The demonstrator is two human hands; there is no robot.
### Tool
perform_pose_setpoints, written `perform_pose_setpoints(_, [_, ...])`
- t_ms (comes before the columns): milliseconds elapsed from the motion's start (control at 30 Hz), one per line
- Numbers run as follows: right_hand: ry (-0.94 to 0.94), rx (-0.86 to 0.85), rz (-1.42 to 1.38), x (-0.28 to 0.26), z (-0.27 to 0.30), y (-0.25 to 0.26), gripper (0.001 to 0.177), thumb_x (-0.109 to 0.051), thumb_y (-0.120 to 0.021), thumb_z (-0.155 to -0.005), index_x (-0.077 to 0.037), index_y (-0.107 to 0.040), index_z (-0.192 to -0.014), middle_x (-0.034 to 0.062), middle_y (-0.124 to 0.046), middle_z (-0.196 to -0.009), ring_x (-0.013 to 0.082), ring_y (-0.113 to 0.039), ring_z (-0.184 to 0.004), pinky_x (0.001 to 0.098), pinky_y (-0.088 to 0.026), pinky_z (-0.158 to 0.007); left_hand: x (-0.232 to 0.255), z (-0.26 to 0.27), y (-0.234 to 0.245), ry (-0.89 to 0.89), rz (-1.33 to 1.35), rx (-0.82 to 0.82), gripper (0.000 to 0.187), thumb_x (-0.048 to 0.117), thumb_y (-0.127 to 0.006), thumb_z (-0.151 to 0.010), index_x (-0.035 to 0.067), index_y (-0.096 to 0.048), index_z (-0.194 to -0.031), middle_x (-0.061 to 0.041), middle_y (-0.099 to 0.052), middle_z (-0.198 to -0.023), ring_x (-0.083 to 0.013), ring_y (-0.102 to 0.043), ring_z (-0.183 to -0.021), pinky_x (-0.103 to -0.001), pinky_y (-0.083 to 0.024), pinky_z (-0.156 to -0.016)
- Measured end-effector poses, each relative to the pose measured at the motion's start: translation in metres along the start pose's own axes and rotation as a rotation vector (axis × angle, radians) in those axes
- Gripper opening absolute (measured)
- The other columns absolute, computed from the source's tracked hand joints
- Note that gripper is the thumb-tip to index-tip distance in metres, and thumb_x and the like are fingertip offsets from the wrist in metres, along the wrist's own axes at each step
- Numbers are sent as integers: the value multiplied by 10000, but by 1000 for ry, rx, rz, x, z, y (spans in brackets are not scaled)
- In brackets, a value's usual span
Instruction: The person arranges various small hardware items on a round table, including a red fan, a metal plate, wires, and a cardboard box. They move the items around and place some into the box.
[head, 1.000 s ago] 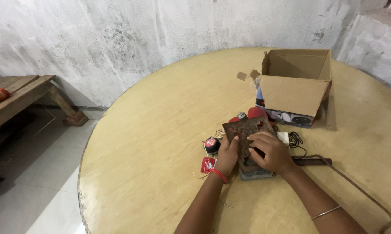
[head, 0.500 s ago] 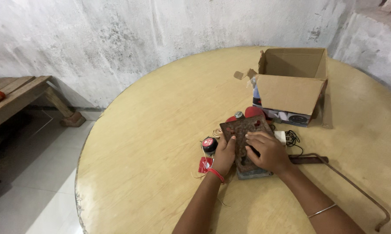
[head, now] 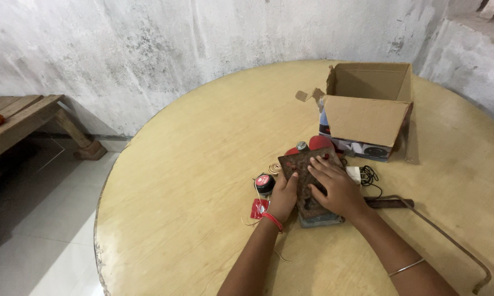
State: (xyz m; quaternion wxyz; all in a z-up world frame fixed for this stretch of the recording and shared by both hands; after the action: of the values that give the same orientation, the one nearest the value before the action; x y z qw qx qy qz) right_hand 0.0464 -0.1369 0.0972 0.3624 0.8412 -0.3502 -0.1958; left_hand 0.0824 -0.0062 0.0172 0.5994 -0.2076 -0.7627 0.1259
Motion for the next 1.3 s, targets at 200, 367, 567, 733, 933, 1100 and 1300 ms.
perform_pose_setpoints(200, [-59,42,-8,9,11,-5,236,-222,-710,-936,-80,-761,-1118,40,-692,-1289,183,-631,-1295,371,-532,-1110,2,1,2,-14,-111,19,350,155,-488,-1080,38,-493,-1410,-74,-638,-1284,-136,-598,-1136,-286,-508,-968])
perform_pose_setpoints(367, [-51,12,83,6,3,-4,569,-358,-658,-919,-35,-579,-1381,148,-509,-1507,302,-460,-1413,451,-409,-1143,1,2,2,35,-96,21,401,179,-481,-1067,68,-459,-1452,-60,-623,-1306,-130,-592,-1153,-279,-506,-972])
perform_pose_setpoints(567, [1,-128,77,1,-5,-14,792,-544,-490,-981,-19,-334,-1552,191,-297,-1633,332,-261,-1520,480,-240,-1209,1,-1,6,-69,-163,-5,416,165,-487,-1080,32,-461,-1472,-87,-609,-1350,-149,-579,-1204,-288,-483,-1021])
perform_pose_setpoints(733, [116,-197,143,-9,-2,-13,664,-489,-441,-1007,-136,-370,-1565,114,-278,-1676,260,-268,-1533,505,-186,-1231,-2,-5,6,-85,-153,-14,412,174,-476,-1078,37,-448,-1466,-86,-603,-1355,-147,-569,-1212,-294,-474,-1026])
perform_pose_setpoints(933, [40,-134,137,3,-4,-19,814,-569,-406,-1001,-13,-259,-1578,158,-204,-1670,300,-180,-1539,524,-153,-1210,5,-4,4,-131,-229,-13,387,184,-473,-1098,7,-468,-1442,-104,-623,-1335,-144,-565,-1218,-273,-451,-1046])
perform_pose_setpoints(1100, [38,-118,144,9,-1,-23,841,-590,-402,-1004,6,-222,-1569,200,-168,-1662,328,-145,-1535,531,-126,-1205,1,-6,5,-90,-171,-11,376,182,-482,-1097,-5,-481,-1423,-114,-629,-1290,-156,-575,-1166,-291,-472,-1006])
perform_pose_setpoints(1300, [194,-287,363,-4,2,-29,693,-558,-364,-1031,-196,-249,-1611,29,-173,-1708,185,-142,-1558,584,-77,-1218,-7,-8,9,-64,-158,19,387,192,-462,-1074,38,-467,-1429,-71,-618,-1326,-141,-581,-1208,-287,-481,-1014])
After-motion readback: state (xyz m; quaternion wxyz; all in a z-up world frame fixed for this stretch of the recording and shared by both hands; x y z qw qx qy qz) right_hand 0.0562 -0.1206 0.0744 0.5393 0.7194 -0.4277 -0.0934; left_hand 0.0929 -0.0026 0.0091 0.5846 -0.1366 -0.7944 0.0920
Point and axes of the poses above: each hand's wrist, its own z-axis away from the middle knuckle, its own y-axis out of the back of the hand, x = y × z, the point moved 8 cm from there along -z, towards the middle knuckle
